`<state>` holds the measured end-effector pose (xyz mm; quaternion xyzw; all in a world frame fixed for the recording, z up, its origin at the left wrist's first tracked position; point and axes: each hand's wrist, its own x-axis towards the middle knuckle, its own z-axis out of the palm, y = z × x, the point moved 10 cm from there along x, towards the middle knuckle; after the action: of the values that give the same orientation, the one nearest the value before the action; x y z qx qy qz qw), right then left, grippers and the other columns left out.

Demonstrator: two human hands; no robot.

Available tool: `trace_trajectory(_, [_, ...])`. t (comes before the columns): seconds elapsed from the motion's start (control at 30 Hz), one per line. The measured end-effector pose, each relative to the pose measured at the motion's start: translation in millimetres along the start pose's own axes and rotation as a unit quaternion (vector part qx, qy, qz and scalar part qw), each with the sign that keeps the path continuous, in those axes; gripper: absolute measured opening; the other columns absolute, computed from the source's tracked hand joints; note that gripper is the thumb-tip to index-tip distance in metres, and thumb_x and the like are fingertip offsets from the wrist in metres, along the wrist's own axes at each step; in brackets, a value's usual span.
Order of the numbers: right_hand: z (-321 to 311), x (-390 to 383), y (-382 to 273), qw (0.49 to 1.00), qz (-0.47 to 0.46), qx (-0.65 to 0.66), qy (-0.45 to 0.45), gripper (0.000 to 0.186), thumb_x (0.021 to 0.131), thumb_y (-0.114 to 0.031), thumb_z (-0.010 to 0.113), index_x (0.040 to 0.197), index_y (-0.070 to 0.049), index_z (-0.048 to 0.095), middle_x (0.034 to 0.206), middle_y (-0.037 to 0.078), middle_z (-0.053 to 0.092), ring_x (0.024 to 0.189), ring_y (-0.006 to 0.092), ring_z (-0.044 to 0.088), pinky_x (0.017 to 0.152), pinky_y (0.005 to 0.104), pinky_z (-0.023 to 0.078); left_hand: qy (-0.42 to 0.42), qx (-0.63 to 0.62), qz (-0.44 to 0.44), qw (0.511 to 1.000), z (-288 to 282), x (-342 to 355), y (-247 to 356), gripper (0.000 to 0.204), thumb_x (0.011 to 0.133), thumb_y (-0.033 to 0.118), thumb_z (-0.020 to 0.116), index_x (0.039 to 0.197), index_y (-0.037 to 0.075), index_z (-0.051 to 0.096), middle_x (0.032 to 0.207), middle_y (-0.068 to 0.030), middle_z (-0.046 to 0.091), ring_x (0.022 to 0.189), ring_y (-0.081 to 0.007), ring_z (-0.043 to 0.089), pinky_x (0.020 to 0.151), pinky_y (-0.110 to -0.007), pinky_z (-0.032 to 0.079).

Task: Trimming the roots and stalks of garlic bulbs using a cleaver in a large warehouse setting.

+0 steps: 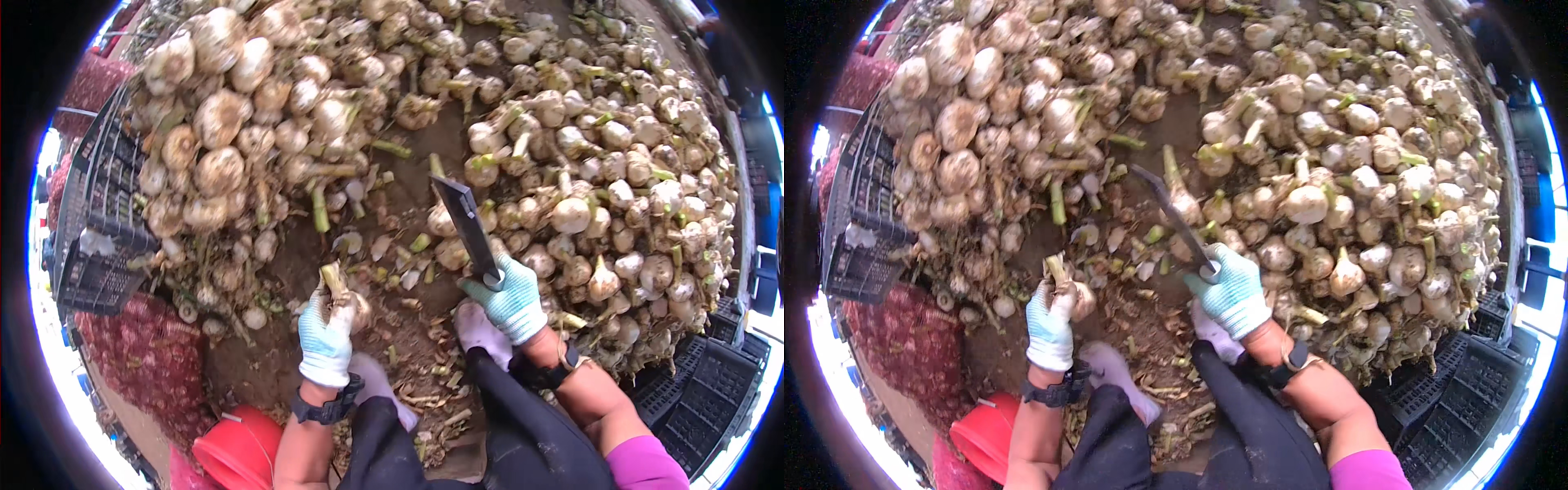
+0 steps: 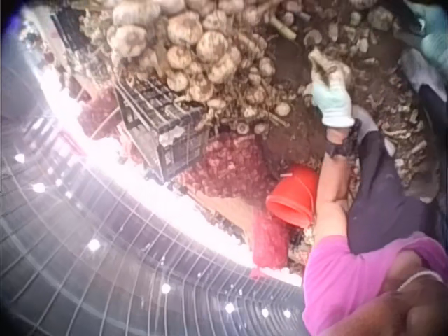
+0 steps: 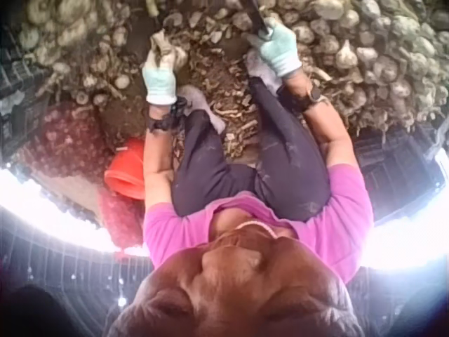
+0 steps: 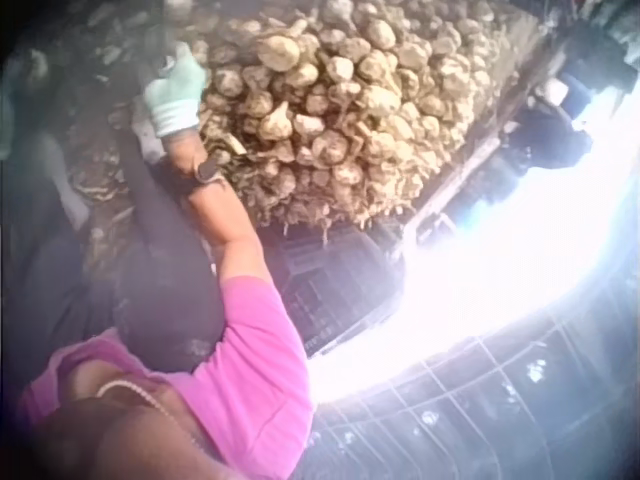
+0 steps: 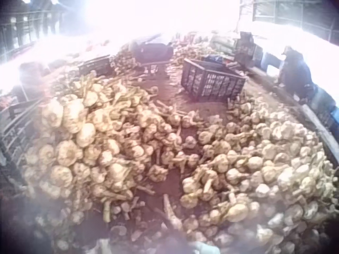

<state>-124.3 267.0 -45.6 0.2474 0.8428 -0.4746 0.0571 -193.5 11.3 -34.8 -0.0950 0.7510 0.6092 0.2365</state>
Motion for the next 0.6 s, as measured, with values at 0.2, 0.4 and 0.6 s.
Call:
trace_trajectory(0.2, [-43, -3, 33, 0.943, 0.148, 0.291, 0.07, 0.019, 0.075, -0.014, 0.071, 0.086, -0.003, 0.061, 0.068, -0.001, 0.059, 0.062, 0.0042, 0.052, 0.052, 0.0217, 0.043, -0.272, 0.127, 0.268, 0.916, 135, 18, 126, 0.054, 0.068, -0.008, 0.052, 0.121, -0.002, 0.048, 0.124, -0.0155, 0.051, 0.111, -0.0277, 0.053, 0.096, -0.036, 0.04])
trace_trajectory(0.4, [-61, -1, 59, 0.943, 0.17, 0.273, 0.086, 0.028, 0.072, -0.015, 0.074, 0.092, 0.001, 0.062, 0.075, 0.002, 0.063, 0.064, 0.0057, 0.054, 0.058, 0.0228, 0.046, -0.263, 0.62, 0.455, 0.583, 217, 83, 21, 0.064, 0.063, 0.005, 0.059, 0.124, 0.018, 0.047, 0.131, -0.0067, 0.045, 0.124, -0.0294, 0.039, 0.101, -0.052, 0.027])
trace_trajectory(0.6, [-66, 3, 46, 0.977, 0.119, 0.171, 0.053, 0.027, 0.072, -0.018, 0.074, 0.088, -0.001, 0.06, 0.068, 0.006, 0.061, 0.061, 0.0119, 0.058, 0.056, 0.0277, 0.047, -0.314, 0.652, 0.292, 0.625, 226, 95, 22, 0.058, 0.06, 0.02, 0.069, 0.113, 0.009, 0.051, 0.1, -0.0118, 0.06, 0.103, -0.0288, 0.055, 0.093, -0.046, 0.04])
